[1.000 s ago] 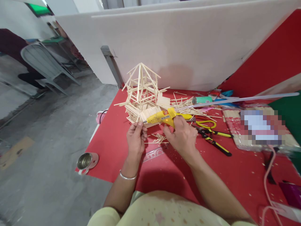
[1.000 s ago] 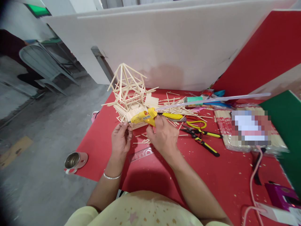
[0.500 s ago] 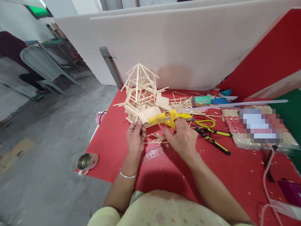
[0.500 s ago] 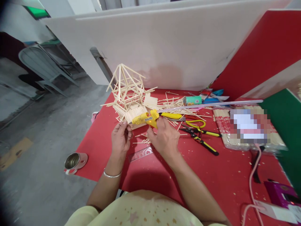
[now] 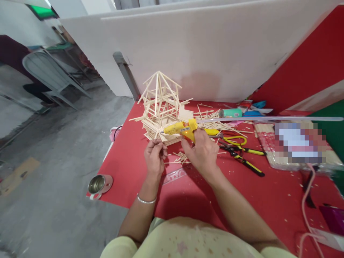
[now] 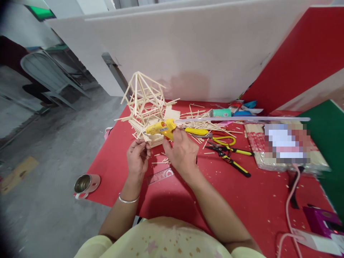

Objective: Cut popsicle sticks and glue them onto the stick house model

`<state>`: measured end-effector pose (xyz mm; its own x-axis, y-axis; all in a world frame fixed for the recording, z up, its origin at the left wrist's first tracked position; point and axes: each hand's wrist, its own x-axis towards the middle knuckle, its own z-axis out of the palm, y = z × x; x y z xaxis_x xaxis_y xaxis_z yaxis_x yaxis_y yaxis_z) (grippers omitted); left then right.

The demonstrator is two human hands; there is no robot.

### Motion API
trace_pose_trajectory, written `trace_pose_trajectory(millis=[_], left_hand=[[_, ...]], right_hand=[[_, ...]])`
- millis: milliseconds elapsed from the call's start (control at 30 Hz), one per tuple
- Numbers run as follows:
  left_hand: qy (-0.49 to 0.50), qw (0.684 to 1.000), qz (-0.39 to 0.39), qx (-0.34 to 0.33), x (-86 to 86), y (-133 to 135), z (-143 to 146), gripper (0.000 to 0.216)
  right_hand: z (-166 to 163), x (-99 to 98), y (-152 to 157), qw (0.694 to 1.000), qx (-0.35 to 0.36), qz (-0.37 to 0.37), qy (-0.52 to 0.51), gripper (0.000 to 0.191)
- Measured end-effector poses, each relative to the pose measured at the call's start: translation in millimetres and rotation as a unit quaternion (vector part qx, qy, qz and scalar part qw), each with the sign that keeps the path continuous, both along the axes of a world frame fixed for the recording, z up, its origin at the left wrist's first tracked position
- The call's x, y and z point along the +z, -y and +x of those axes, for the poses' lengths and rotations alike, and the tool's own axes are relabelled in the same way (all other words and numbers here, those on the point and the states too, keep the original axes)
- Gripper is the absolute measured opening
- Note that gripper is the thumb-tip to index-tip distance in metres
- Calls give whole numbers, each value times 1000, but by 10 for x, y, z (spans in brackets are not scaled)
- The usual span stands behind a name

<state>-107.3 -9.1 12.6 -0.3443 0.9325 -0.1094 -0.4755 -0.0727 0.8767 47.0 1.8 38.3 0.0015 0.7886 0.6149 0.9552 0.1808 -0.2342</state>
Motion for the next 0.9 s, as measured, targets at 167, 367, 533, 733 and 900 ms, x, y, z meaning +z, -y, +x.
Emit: trace_pose_trajectory(millis=[167,367,533,733,900], left_hand=[[-41,999,4,11,-34,9,-7,18],[-68,998,11,15,-62,10,-13,18],[-103,994,23,21,-78,15,-15,17],[-134,990,32,37,-103,8,-16,18],[-142,989,35,38,-115,12,-24,19]], right_hand=[[-12,-12,-9,1000,1,1,1,38],[-10,-25,-17,1000,2,13,-4,40],[-16,-33,-27,1000,7,18,2,39],[-16,-64,-41,1000,4,30,4,39],[-24,-73,-49,1000,1,29,2,40]])
